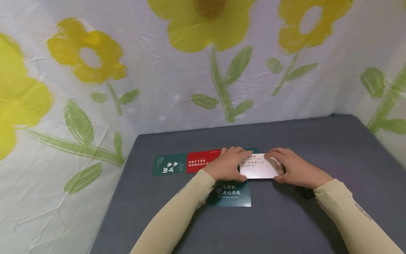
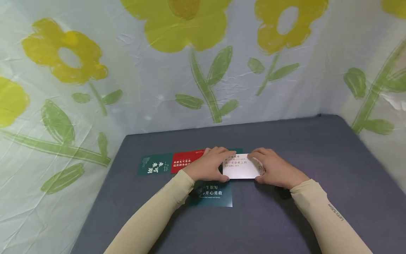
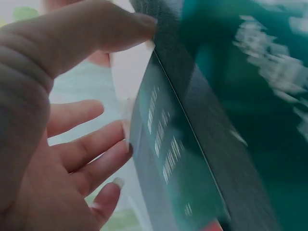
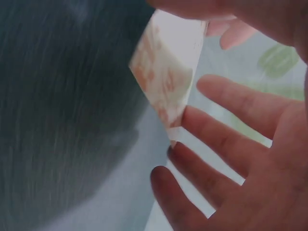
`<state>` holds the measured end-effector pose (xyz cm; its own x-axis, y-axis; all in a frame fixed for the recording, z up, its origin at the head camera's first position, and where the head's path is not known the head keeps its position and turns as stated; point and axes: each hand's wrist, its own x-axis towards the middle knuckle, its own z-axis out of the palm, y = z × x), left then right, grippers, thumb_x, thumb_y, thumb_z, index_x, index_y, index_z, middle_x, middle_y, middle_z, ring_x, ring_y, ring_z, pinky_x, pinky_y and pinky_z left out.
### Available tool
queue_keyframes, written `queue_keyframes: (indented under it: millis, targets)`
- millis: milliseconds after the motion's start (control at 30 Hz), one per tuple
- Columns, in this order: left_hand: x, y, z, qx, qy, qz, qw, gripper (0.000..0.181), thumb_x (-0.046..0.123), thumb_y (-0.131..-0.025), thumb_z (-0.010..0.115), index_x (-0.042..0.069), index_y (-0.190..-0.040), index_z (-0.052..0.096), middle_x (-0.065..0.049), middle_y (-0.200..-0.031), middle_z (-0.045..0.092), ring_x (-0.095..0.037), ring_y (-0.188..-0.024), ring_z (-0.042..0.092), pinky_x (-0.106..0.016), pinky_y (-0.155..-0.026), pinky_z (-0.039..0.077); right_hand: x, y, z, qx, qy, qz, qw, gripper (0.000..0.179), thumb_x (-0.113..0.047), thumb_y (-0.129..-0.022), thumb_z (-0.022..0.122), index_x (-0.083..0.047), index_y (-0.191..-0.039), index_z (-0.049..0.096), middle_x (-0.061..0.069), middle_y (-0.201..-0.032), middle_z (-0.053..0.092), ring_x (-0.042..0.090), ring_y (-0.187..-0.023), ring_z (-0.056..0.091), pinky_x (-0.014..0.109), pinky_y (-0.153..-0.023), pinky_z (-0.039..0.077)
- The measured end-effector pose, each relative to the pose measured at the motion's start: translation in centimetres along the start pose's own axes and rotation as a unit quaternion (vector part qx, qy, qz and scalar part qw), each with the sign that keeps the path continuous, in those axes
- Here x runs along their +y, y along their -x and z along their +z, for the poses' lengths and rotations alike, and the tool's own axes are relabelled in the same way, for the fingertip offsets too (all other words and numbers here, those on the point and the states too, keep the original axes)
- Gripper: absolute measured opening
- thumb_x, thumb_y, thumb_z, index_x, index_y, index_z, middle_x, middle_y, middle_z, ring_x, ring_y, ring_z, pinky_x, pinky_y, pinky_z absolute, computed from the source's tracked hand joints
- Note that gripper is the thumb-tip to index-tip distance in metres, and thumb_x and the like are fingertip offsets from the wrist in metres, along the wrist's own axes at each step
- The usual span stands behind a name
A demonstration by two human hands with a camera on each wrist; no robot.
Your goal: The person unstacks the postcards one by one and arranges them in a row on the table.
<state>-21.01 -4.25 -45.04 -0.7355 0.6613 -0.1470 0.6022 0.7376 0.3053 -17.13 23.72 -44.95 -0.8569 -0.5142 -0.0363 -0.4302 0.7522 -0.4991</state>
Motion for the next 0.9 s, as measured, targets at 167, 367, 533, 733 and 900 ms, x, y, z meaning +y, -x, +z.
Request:
queue_keyframes:
  millis: [167, 367, 533, 733, 900]
  targets:
    - [0.8, -3.8, -0.6, 0.005, -0.014, 0.01, 0.9998, 0.092, 0.048, -0.089, 0.086, 0.021, -0.166, 0.044, -0.001, -0.157, 0.056, -0.021, -0.142, 0.052, -0.042, -0.108, 0.038, 2.6, -0.5, -1.9, -0.005, 0.006, 0.012, 0.9999, 0.071, -0.017, -0.09, 0.087, -0.006, -0.153, 0.056, 0.021, -0.159, 0.051, 0.051, -0.146, 0.043, 0.068, -0.106, 0.048]
    - [1.3, -6.3, -0.8, -0.006, -0.023, -0.011, 0.9997, 0.092, 0.05, -0.09, 0.085, 0.023, -0.167, 0.042, 0.0, -0.16, 0.054, -0.021, -0.144, 0.051, -0.04, -0.107, 0.037, 4.5, -1.4, -2.9, -0.025, 0.001, 0.013, 0.9996, 0.071, -0.018, -0.091, 0.085, -0.003, -0.154, 0.054, 0.026, -0.16, 0.049, 0.054, -0.146, 0.047, 0.068, -0.106, 0.049]
    - [1.6, -7.4, -0.7, -0.014, -0.018, -0.008, 0.9997, 0.092, 0.051, -0.09, 0.085, 0.022, -0.167, 0.043, 0.0, -0.163, 0.053, -0.022, -0.146, 0.052, -0.04, -0.106, 0.037, 5.4, -1.4, -2.9, -0.034, -0.008, 0.028, 0.999, 0.072, -0.017, -0.091, 0.084, -0.003, -0.154, 0.054, 0.027, -0.16, 0.048, 0.052, -0.144, 0.05, 0.066, -0.103, 0.051]
    - [1.5, -7.9, -0.3, -0.022, -0.031, -0.008, 0.9992, 0.091, 0.054, -0.089, 0.085, 0.021, -0.165, 0.047, 0.0, -0.162, 0.055, -0.021, -0.142, 0.054, -0.039, -0.102, 0.038, 5.7, -1.5, -2.9, -0.04, -0.009, 0.037, 0.9985, 0.072, -0.018, -0.091, 0.085, -0.005, -0.155, 0.054, 0.027, -0.16, 0.049, 0.053, -0.145, 0.047, 0.07, -0.107, 0.048]
    - [1.4, -7.6, -0.1, -0.02, -0.034, -0.007, 0.9992, 0.089, 0.053, -0.089, 0.085, 0.019, -0.163, 0.049, -0.001, -0.16, 0.056, -0.023, -0.138, 0.054, -0.039, -0.101, 0.038, 5.5, -1.6, -3.0, -0.049, -0.001, 0.045, 0.9978, 0.074, -0.018, -0.09, 0.087, -0.006, -0.155, 0.054, 0.028, -0.16, 0.049, 0.057, -0.145, 0.044, 0.072, -0.107, 0.045]
